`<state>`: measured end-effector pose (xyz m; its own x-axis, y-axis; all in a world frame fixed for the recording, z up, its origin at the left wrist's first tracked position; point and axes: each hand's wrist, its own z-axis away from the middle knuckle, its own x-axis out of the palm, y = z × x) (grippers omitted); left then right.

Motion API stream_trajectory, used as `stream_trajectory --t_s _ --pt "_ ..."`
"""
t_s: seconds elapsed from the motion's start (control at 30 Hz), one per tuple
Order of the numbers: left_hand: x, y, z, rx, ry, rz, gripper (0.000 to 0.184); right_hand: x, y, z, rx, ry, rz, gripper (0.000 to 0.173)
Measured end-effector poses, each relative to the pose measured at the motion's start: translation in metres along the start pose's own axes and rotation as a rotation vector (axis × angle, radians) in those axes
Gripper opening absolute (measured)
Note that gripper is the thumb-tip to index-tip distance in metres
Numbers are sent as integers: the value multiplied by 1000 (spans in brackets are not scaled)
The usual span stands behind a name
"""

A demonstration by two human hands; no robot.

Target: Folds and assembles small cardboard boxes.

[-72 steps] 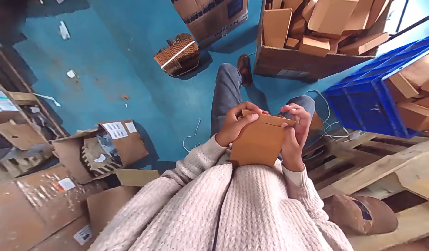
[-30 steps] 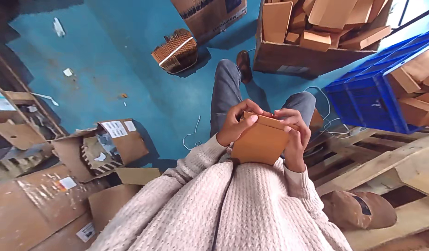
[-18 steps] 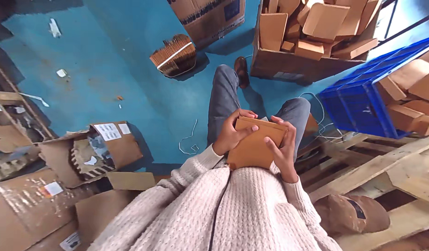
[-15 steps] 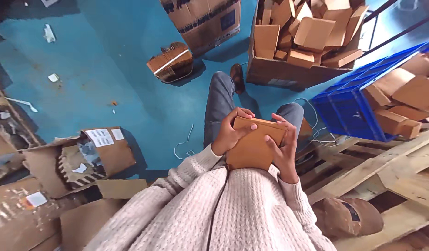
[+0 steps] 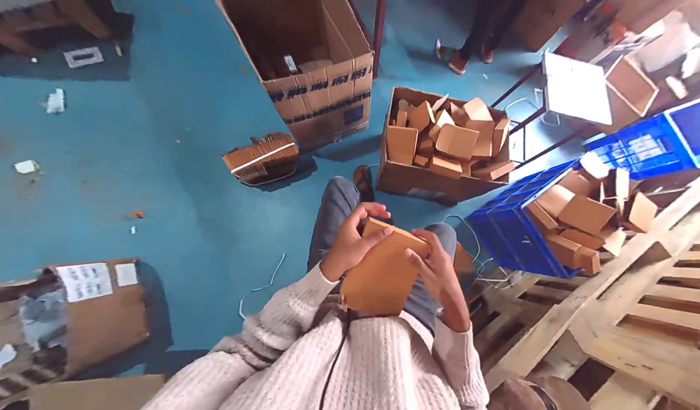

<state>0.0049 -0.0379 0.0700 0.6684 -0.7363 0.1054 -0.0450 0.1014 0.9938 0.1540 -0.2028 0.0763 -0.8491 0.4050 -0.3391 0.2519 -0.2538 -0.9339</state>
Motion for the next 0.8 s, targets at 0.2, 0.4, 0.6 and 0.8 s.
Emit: stream_trajectory --t_s 0.2,0.4,0.6,0.8 --pt "-10 -24 -5 -114 71 16 64 -31 28 -28 124 341 -311 54" --pt "-75 -44 -2 -280 406 -36 49 -20 103 -61 672 594 -768 49" --pt "-127 -76 30 -463 668 -25 48 -11 103 -116 748 513 -654 48" --pt "-145 -104 50 -562 783 86 41 -54 56 -286 391 564 -109 63"
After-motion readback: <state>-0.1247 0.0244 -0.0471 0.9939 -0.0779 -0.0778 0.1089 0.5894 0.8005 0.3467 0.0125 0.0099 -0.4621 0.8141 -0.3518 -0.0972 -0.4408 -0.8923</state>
